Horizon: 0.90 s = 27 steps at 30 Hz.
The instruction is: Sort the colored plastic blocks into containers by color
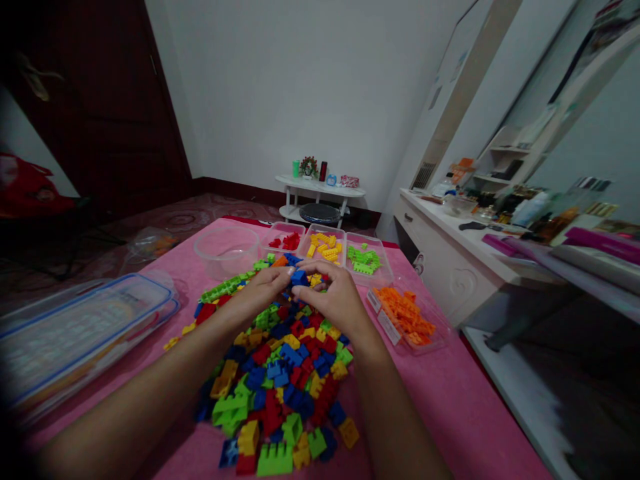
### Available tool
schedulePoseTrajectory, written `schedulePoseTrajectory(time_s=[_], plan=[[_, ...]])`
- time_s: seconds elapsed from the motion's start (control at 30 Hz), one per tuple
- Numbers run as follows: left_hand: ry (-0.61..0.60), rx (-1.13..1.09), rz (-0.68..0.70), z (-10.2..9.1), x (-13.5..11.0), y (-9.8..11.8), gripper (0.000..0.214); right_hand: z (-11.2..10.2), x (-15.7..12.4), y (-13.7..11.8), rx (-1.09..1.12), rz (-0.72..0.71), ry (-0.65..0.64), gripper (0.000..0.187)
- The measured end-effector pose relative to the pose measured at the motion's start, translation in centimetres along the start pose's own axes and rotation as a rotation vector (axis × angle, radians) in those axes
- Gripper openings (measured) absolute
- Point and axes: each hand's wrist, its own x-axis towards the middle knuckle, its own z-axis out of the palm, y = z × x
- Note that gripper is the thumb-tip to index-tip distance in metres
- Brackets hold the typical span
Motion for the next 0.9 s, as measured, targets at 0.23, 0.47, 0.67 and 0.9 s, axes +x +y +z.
schedulePoseTrajectory(time_s=[0.23,0.47,0.67,0.9], plan=[[-0.129,-0.093,-0.026,0.22,-0.26,0.41,0.039,-0.07,-0.07,0.11,0.051,0.032,0.048,0.023],[-0.116,-0.105,-0.025,0.28,-0.34,0.83,0.034,-0.17,0.05,0.15,0.042,0.02,0.093,0.023],[-0.007,-0.219,-0.038,0.1,-0.06,0.55,0.041,-0.41,0.1,0.44,0.077,0.043,0.189,0.028],[0.021,-0.186,-0.02,0.14,0.07,0.4,0.048,-0.32,0.16,0.81,0.072,-0.041,-0.004,0.025]])
